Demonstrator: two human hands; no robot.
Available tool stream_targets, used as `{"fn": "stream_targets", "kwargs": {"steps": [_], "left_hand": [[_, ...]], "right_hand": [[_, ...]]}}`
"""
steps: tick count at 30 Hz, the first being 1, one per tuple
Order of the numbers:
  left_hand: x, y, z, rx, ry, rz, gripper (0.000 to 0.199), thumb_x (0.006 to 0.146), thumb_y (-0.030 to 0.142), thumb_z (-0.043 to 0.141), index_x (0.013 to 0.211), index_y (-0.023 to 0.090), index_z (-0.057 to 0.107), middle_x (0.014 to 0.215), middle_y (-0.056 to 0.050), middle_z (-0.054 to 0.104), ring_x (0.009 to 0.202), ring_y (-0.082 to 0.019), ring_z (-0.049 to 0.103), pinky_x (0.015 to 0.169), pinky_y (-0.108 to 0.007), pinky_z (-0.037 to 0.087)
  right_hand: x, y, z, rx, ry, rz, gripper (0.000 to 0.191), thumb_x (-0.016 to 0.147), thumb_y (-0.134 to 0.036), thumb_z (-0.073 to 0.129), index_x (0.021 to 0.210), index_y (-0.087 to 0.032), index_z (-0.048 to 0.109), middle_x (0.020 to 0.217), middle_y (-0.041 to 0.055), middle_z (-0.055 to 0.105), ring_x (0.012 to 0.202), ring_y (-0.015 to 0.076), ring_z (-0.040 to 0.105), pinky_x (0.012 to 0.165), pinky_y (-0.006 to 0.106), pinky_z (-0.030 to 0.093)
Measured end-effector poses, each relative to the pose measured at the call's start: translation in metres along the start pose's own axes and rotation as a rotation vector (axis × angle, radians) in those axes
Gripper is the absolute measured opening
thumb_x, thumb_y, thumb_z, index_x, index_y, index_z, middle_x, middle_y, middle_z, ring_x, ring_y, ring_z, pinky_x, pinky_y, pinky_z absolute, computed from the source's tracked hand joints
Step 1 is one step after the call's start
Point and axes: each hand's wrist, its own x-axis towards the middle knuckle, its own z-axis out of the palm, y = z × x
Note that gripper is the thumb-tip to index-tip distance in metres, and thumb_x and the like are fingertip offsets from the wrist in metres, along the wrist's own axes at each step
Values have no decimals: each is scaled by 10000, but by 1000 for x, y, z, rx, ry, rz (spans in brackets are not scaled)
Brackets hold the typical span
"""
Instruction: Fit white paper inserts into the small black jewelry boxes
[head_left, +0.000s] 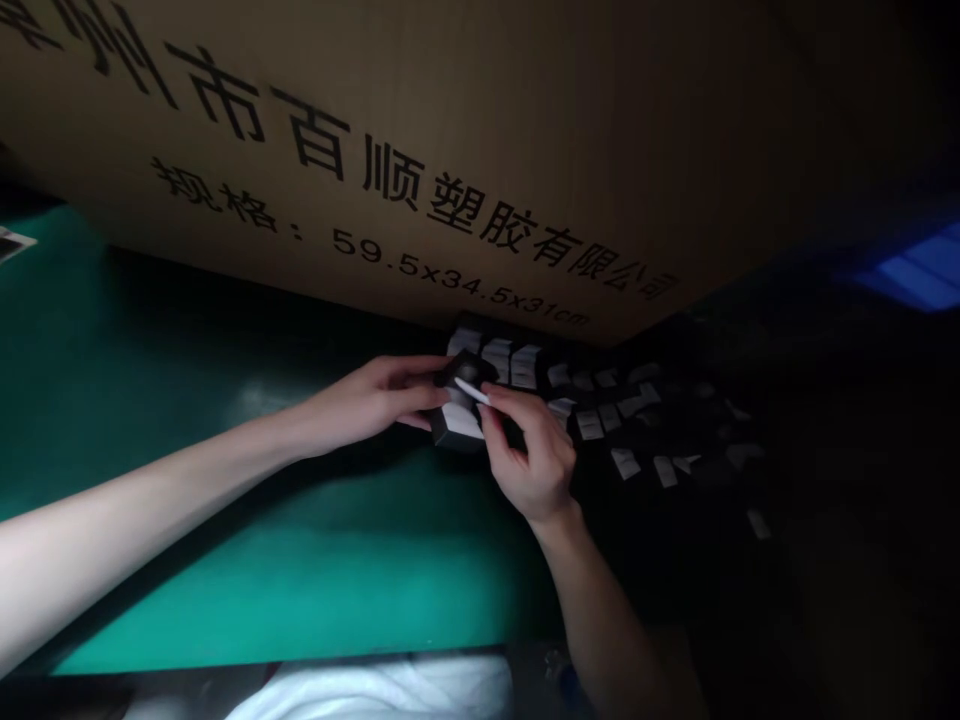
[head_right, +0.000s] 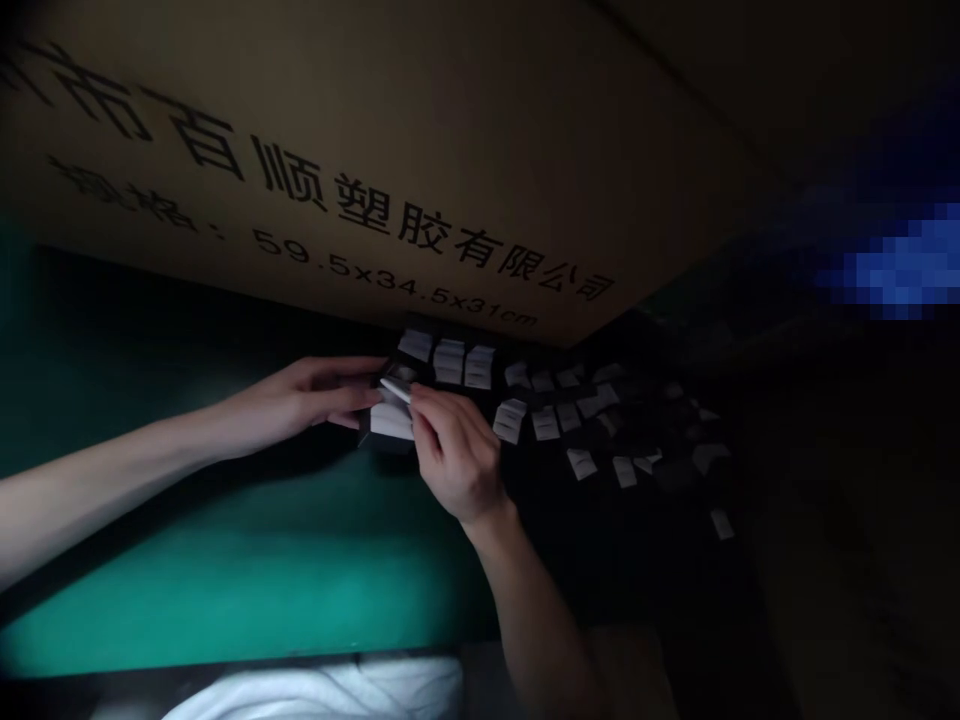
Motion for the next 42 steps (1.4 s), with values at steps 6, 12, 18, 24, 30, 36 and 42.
{"fn": "stream_targets", "kwargs": {"steps": [6,12,18,24,30,36,42], "left_hand": [[0,2,3,93,-6,-2,538,847,376,762,1362,253,670,1142,-56,790,998,-254,757,848,-341,654],[-1,2,3,118,-47,4,580,852,380,753,1399,229,635,1218,-73,764,963,-230,759,836,-306,640],[-1,-4,1,156,-71,7,626,857,402,739,1436,210,600,1245,-94,753,1007,-252,749,860,-320,621],[0,-6,-3,218,-137,85,517,873,359,723,1379,282,655,1230,-47,764,1116,-262,716,924,-319,580],[-3,-8,1,198,-215,142,433,893,336,707,1323,289,692,1253,-52,755,1156,-271,704,940,-326,562],[-6,-17,2,237,-334,229,575,906,322,713,1460,286,564,1381,-94,680,1230,-266,666,1001,-348,544],[-9,-13,8,344,-340,302,874,728,293,875,1505,263,475,1354,-127,661,1212,-302,659,991,-410,569]], "right_hand": [[3,-2,-1,-110,-36,-31,485,909,17,623,1317,-244,642,1052,75,747,981,187,739,852,328,659],[4,-2,2,-88,9,-47,504,887,25,653,1319,-234,633,1040,64,750,975,187,731,844,335,654],[0,-3,7,-112,54,108,314,893,-37,671,1094,-270,728,1000,53,630,925,177,665,738,314,624],[-1,0,10,31,92,239,254,922,-133,647,1155,-232,622,1046,70,651,1020,201,668,830,360,626],[-3,1,10,195,-127,390,200,927,-250,669,1126,-229,682,1061,56,759,989,196,734,876,339,621],[-4,-4,10,135,-43,511,195,821,-120,667,958,-226,755,915,13,799,838,194,768,769,300,647],[-3,-3,12,214,-31,453,195,882,-206,707,1066,-225,771,1028,43,802,944,202,771,865,324,644]]}}
